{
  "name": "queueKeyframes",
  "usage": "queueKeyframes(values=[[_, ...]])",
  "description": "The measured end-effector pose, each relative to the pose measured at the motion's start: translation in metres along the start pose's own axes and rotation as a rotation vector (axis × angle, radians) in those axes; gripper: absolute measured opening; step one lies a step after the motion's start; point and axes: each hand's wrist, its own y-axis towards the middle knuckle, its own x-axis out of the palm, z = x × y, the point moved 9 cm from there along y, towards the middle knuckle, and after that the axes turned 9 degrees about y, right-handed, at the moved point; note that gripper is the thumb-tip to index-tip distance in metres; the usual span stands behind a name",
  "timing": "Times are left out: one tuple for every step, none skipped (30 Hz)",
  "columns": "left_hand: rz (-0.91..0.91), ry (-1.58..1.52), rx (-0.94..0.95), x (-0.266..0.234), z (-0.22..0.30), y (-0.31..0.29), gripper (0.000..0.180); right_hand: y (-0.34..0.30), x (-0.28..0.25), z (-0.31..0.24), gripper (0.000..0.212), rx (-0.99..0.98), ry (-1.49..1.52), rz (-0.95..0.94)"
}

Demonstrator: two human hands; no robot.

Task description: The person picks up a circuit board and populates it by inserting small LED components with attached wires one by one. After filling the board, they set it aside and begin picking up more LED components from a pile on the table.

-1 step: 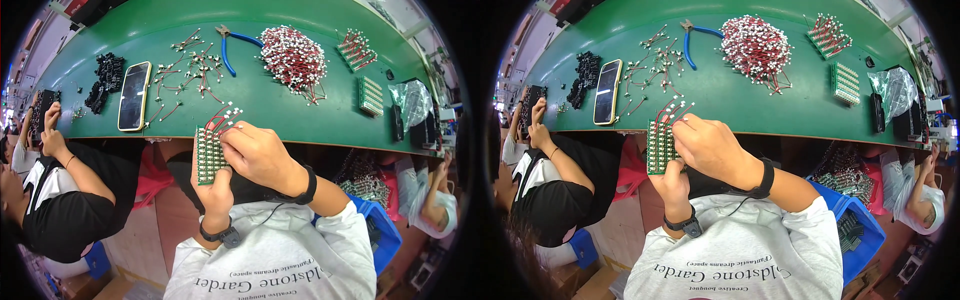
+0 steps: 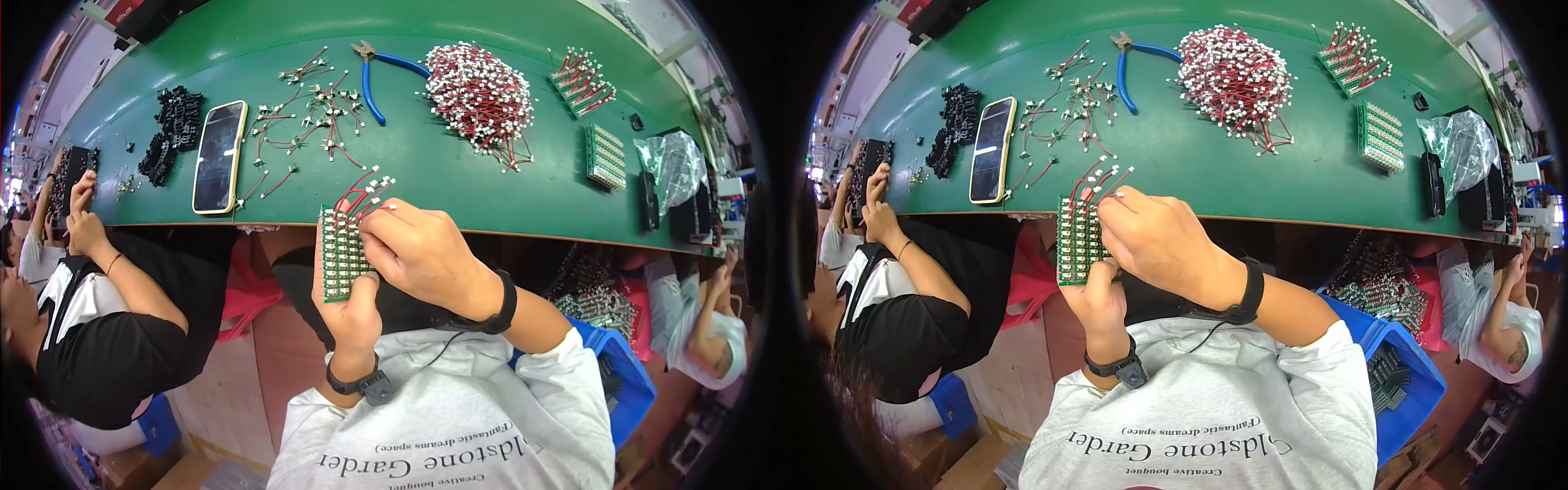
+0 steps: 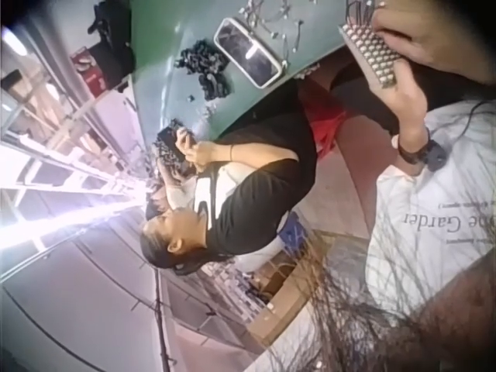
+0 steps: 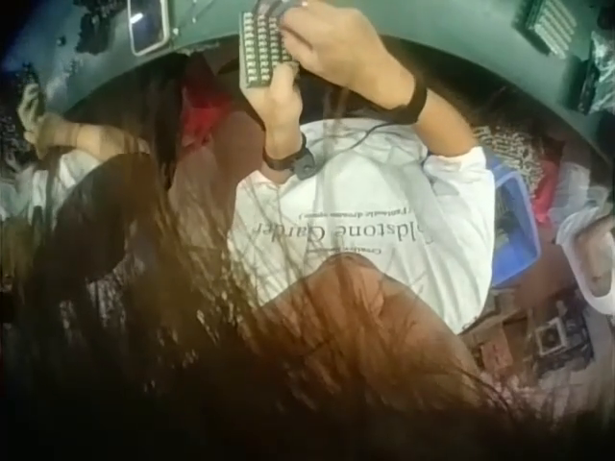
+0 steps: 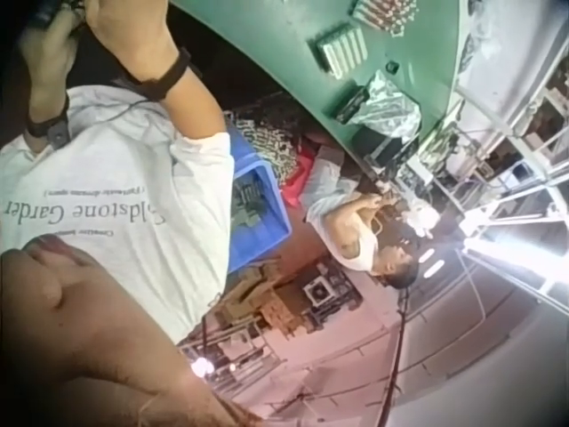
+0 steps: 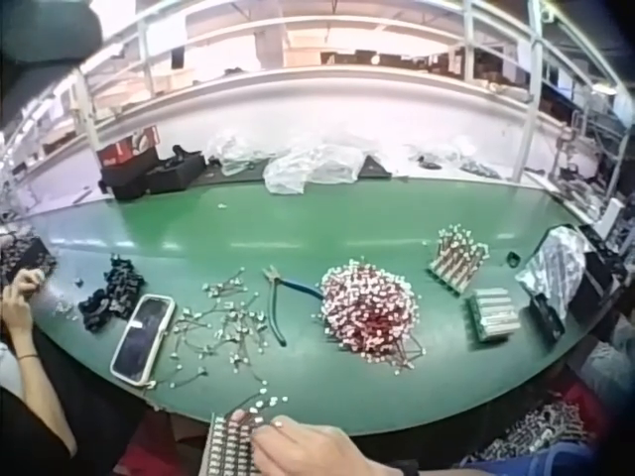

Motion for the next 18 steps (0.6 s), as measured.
queueKeyframes(values=[[0.002,0.000,0.001,0.002,0.001,0.000,0.033,0.000,0.000,0.000,0.010,-0.002,0.001,-0.001],[0.013,0.000,0.002,0.002,0.002,0.000,0.034,0.000,0.001,0.000,0.009,-0.004,-0.001,-0.016],[0.023,0.001,0.003,0.001,0.002,0.000,0.035,0.000,0.002,0.000,0.009,-0.006,-0.003,-0.031],[0.024,0.000,0.004,0.001,0.003,0.000,0.035,0.000,0.003,0.001,0.009,-0.007,-0.003,-0.032],[0.013,-0.004,-0.008,0.001,0.002,0.001,0.034,-0.001,0.003,0.000,0.009,-0.037,0.005,-0.010],[0.002,-0.008,-0.020,0.001,0.001,0.001,0.034,-0.002,0.001,-0.001,0.013,-0.065,0.013,0.012],[0.002,-0.009,-0.020,-0.003,-0.001,0.002,0.034,-0.002,0.001,-0.002,0.013,-0.066,0.012,0.012],[-0.104,0.029,0.003,-0.001,-0.004,0.002,0.055,-0.001,0.001,-0.004,0.012,-0.068,-0.017,0.016],[-0.210,0.068,0.027,0.005,-0.005,0.000,0.078,-0.001,0.000,-0.006,0.012,-0.070,-0.047,0.021],[-0.211,0.067,0.027,0.005,-0.006,0.000,0.078,-0.001,-0.001,-0.009,0.012,-0.069,-0.048,0.021],[-0.221,0.107,0.052,0.006,-0.004,0.000,0.078,0.000,0.001,-0.015,0.013,-0.098,-0.102,-0.012],[-0.231,0.147,0.078,0.007,-0.002,0.000,0.078,0.000,0.003,-0.019,0.014,-0.126,-0.155,-0.044],[-0.234,0.145,0.077,0.007,-0.002,0.000,0.078,0.000,0.003,-0.018,0.014,-0.124,-0.158,-0.042],[-0.262,0.124,0.054,0.008,-0.003,0.000,0.078,-0.001,0.003,-0.019,0.016,-0.160,-0.185,-0.042],[-0.290,0.102,0.030,0.010,-0.004,0.000,0.078,-0.002,0.003,-0.021,0.018,-0.196,-0.212,-0.042],[-0.289,0.102,0.030,0.011,-0.003,0.000,0.078,-0.002,0.002,-0.021,0.018,-0.197,-0.211,-0.043],[-0.278,0.092,0.012,0.011,-0.004,-0.001,0.078,-0.004,0.003,-0.020,0.015,-0.175,-0.240,-0.084],[-0.266,0.083,-0.007,0.011,-0.005,-0.001,0.077,-0.005,0.004,-0.018,0.017,-0.152,-0.269,-0.124]])
